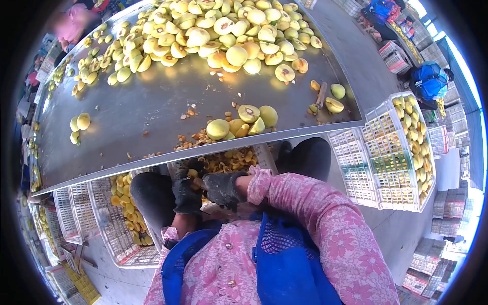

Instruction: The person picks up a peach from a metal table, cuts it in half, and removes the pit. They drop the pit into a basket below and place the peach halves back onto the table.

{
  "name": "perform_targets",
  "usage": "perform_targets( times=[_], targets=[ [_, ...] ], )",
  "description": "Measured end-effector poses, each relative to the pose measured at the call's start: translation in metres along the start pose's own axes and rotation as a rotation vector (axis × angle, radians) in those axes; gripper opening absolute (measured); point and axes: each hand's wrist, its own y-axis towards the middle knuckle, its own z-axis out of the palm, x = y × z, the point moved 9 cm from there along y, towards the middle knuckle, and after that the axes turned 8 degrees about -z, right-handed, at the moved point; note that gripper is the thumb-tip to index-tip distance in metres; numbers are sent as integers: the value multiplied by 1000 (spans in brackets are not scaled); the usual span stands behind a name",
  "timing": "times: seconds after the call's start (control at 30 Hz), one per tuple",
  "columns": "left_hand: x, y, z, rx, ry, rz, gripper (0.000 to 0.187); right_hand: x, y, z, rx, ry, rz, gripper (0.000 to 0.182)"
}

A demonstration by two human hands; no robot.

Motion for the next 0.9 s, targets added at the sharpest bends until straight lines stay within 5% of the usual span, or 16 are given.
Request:
perform_targets(
  times=[0.1,0.13,0.17,0.2,0.23,0.27,0.3,0.33,0.43,0.53,0.6,0.63,0.7,0.77,0.83,0.9],
  targets=[
    [13,9,-19,-98,-121,-7,32,-10,17,3,-59,206,-193,43],
    [3,6,-26,-104,85,135,32,-19,24,12,-65,208,-193,43],
    [-7,1,-31,-138,283,282,32,-16,29,15,-104,-52,-295,44],
    [-14,-7,-13,-53,133,252,33,15,16,0,-159,-327,-380,45],
    [-22,-14,5,26,-17,214,34,23,-2,-5,-95,-451,-242,45],
    [-28,-16,8,-36,400,348,33,15,0,-6,-127,-485,-160,44],
    [-29,-15,7,-34,356,305,31,13,4,-5,-186,-463,-224,42],
    [12,10,-23,5,-150,93,49,6,9,-3,-198,-458,-244,42],
    [2,-7,-25,-33,180,319,50,-10,18,12,-154,-453,-233,40],
    [-3,-15,-29,-46,294,402,51,-26,32,1,-517,311,-516,31],
    [-6,-12,-27,-34,335,442,52,-46,64,42,93,528,45,36],
    [-7,-11,-27,-24,345,459,52,-19,45,32,75,522,40,36],
    [-8,-8,-29,3,390,494,53,39,-8,25,354,-1143,-31,43],
    [-10,-9,-27,-16,443,531,48,-21,71,44,-442,-1147,-731,46],
    [-15,-9,-22,-56,514,574,38,-69,147,48,-165,-748,-417,48],
    [-16,-6,-14,-55,465,546,35,-68,139,40,-94,-851,-452,45]
  ],
)
